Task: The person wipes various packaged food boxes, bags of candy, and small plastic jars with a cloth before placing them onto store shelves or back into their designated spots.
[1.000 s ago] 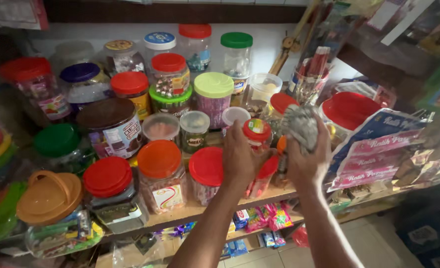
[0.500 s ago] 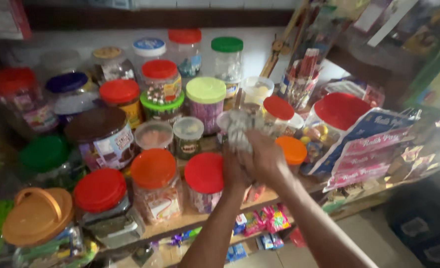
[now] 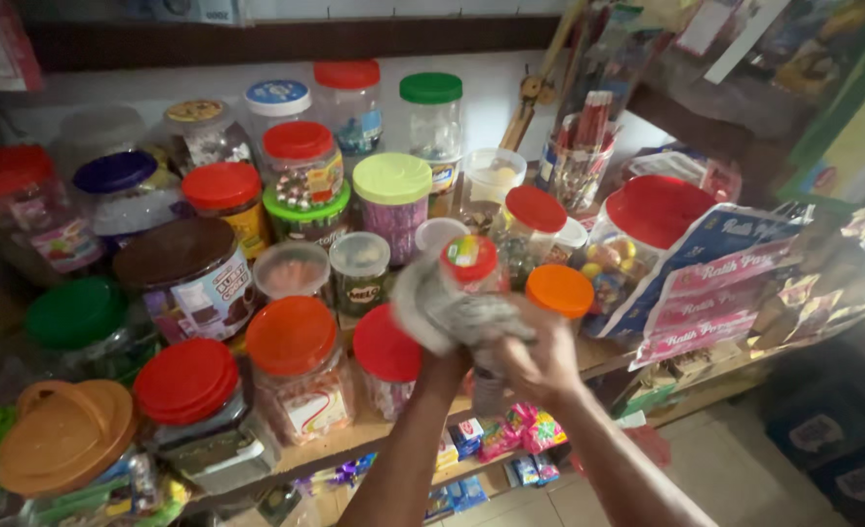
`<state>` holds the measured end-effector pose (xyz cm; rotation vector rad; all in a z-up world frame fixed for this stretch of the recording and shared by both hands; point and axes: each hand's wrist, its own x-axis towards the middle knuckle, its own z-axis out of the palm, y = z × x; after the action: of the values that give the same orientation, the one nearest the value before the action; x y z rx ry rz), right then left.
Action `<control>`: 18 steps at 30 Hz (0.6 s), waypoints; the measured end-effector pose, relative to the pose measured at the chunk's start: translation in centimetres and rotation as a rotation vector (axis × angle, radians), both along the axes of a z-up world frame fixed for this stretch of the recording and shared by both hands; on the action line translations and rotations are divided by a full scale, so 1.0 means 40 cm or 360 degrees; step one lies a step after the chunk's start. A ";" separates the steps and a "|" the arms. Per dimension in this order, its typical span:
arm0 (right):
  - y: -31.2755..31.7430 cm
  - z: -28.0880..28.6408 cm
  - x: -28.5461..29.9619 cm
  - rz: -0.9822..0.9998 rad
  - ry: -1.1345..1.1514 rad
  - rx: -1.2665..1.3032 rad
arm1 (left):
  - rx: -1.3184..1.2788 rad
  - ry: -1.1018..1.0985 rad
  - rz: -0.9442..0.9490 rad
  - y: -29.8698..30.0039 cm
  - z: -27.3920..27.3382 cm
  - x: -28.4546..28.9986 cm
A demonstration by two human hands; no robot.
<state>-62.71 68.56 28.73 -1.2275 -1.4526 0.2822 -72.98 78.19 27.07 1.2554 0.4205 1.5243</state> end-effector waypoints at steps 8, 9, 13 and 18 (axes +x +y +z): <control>-0.038 0.093 0.012 -0.0013 0.0411 0.0029 | -0.0077 0.0165 -0.0084 -0.138 0.066 -0.080; -0.039 0.089 -0.016 0.0175 0.0390 -0.0053 | -0.0283 -0.0058 -0.0256 -0.146 0.060 -0.074; -0.044 0.047 -0.071 0.0184 0.0422 0.0137 | -0.0290 -0.0209 -0.0187 -0.133 -0.002 -0.094; 0.004 0.014 -0.047 0.0253 0.1428 -0.0322 | -0.0281 -0.0351 -0.0462 -0.112 -0.038 -0.134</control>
<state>-64.59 68.72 29.30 -0.9376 -0.7387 0.9688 -78.36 73.72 25.53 0.9530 0.2123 1.3285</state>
